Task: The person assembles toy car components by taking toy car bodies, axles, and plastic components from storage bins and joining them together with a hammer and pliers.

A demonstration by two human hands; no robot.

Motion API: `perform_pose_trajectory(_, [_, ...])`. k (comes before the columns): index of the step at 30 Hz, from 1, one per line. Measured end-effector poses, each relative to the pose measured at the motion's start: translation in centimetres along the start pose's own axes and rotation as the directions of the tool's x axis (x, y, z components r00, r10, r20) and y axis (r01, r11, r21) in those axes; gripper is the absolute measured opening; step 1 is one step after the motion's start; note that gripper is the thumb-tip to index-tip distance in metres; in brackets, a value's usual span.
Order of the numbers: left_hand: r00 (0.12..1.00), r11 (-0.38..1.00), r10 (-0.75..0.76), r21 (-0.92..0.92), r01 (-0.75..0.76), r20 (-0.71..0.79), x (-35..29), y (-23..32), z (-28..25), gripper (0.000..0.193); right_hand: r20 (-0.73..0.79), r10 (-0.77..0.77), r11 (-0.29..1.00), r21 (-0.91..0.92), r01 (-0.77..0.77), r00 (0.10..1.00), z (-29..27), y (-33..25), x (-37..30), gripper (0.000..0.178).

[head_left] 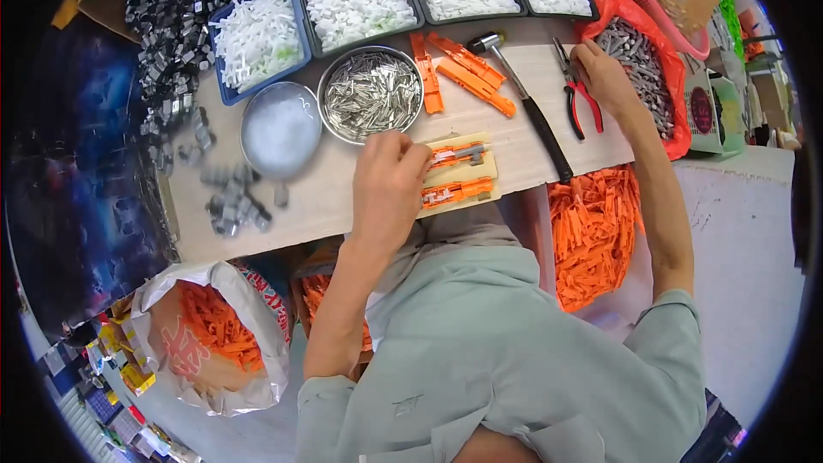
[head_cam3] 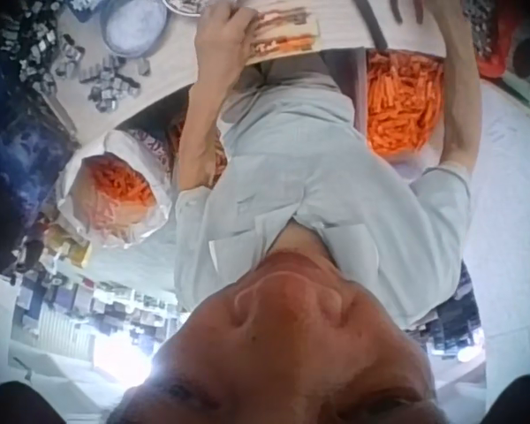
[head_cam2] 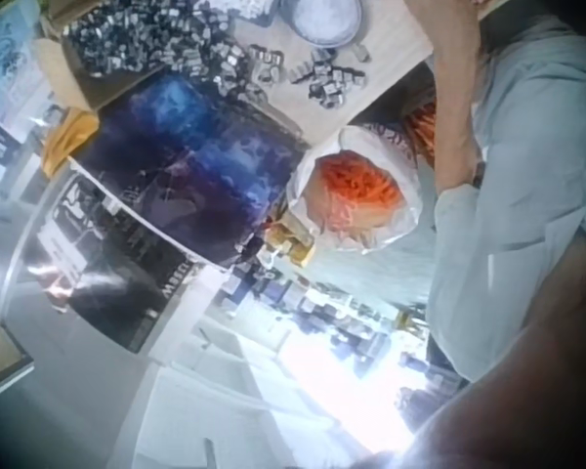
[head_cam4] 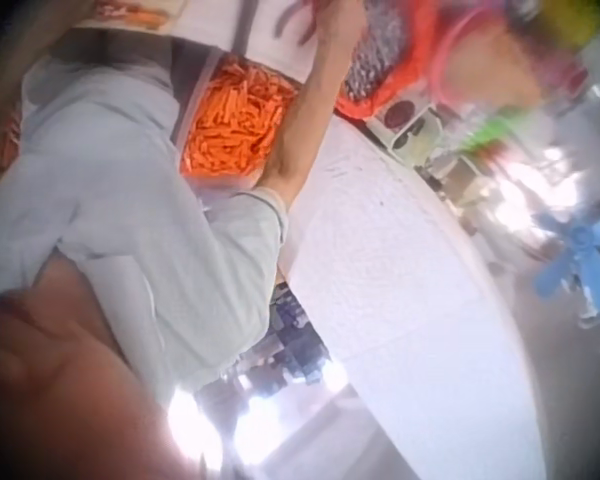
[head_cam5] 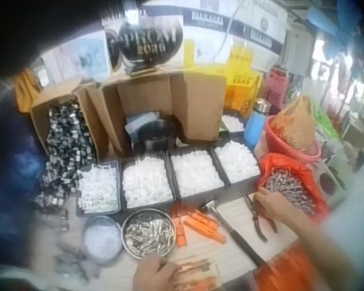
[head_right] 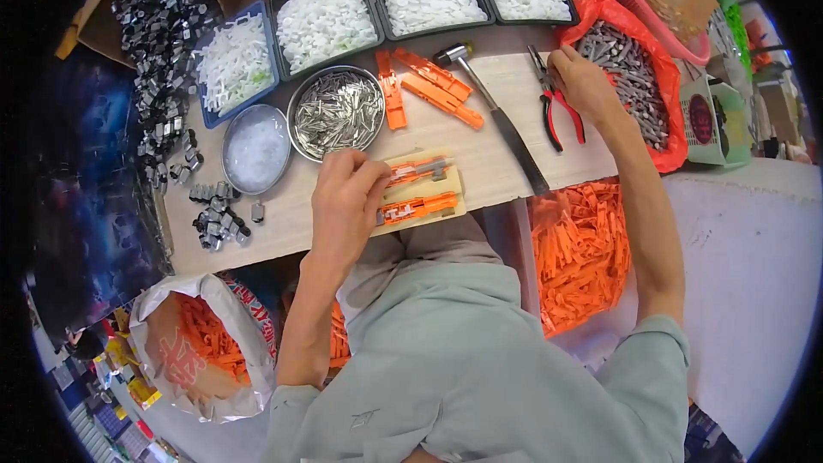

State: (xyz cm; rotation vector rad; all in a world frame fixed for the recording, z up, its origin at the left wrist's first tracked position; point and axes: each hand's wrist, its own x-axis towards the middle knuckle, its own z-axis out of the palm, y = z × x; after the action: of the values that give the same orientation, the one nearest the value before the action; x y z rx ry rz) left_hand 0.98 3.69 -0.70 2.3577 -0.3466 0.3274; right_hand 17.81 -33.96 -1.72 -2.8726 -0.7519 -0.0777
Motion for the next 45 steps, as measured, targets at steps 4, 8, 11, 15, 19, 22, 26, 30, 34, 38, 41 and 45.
perform_pose_trajectory(4, [0.991, 0.993, 0.096, 0.054, -0.101, 0.092, 0.5, -0.6, -0.5, 0.011, -0.028, -0.008, 0.999, 0.039, 0.009, 1.000, -0.6, -0.6, 0.0, 0.012])
perform_pose_trajectory(8, [0.986, 0.989, 0.111, 0.088, -0.122, 0.122, 1.1, -0.5, -1.1, 0.011, -0.282, -0.011, 0.983, 0.174, 0.062, 0.959, -2.8, -3.7, 0.6, 0.008])
perform_pose_trajectory(11, [0.997, 0.994, 0.049, 0.100, -0.054, 0.056, 0.7, -0.6, -1.7, 0.010, -0.324, 0.059, 0.944, 0.327, 0.053, 0.944, -4.0, -7.2, 3.5, 0.010])
perform_pose_trajectory(15, [0.982, 0.987, -0.157, 0.002, 0.158, -0.108, -2.3, -0.6, -3.4, 0.007, -0.345, 0.044, 0.882, 0.454, 0.126, 0.937, -3.9, -10.4, 7.4, 0.013])
perform_pose_trajectory(19, [0.813, 0.873, -0.488, -0.157, 0.462, -0.319, -9.4, 0.4, -5.3, 0.003, -0.426, 0.026, 0.844, 0.494, 0.208, 0.904, -3.8, -11.8, 13.0, 0.015])
perform_pose_trajectory(22, [0.651, 0.754, -0.653, -0.256, 0.605, -0.387, -16.5, -2.0, -4.6, 0.003, -0.503, 0.113, 0.839, 0.510, 0.189, 0.857, -5.0, -13.5, 18.0, 0.014])
perform_pose_trajectory(26, [0.182, 0.258, -0.966, -0.724, 0.640, -0.183, -22.9, -7.4, -1.8, 0.010, -0.630, 0.051, 0.873, 0.406, 0.272, 0.775, -3.1, -12.4, 26.4, 0.012])
perform_pose_trajectory(30, [0.603, 0.726, -0.674, -0.233, 0.647, -0.426, -25.9, -16.7, 3.3, 0.012, -0.622, 0.044, 0.901, 0.362, 0.238, 0.781, -0.9, -8.8, 34.4, 0.016])
perform_pose_trajectory(34, [0.670, 0.779, -0.593, -0.107, 0.618, -0.447, -23.5, -16.3, 2.5, 0.027, -0.240, 0.153, 0.459, 0.877, 0.146, 0.958, -5.6, -14.0, 28.4, 0.021])
perform_pose_trajectory(38, [0.760, 0.700, -0.618, 0.300, 0.648, -0.199, -23.9, -17.7, 2.3, 0.036, -0.107, 0.105, 0.911, 0.409, -0.052, 0.989, -7.0, -9.5, 21.3, 0.018])
perform_pose_trajectory(41, [0.658, 0.632, -0.749, 0.206, 0.747, -0.085, -25.3, -18.0, 2.2, 0.049, -0.285, -0.007, 0.822, 0.544, 0.168, 0.958, -8.8, -7.2, 11.9, 0.016])
perform_pose_trajectory(45, [0.840, 0.774, -0.537, 0.347, 0.529, -0.081, -27.3, -19.0, 1.7, 0.059, 0.095, 0.233, 0.941, 0.231, -0.249, 0.968, -11.0, 2.3, 0.7, 0.017])
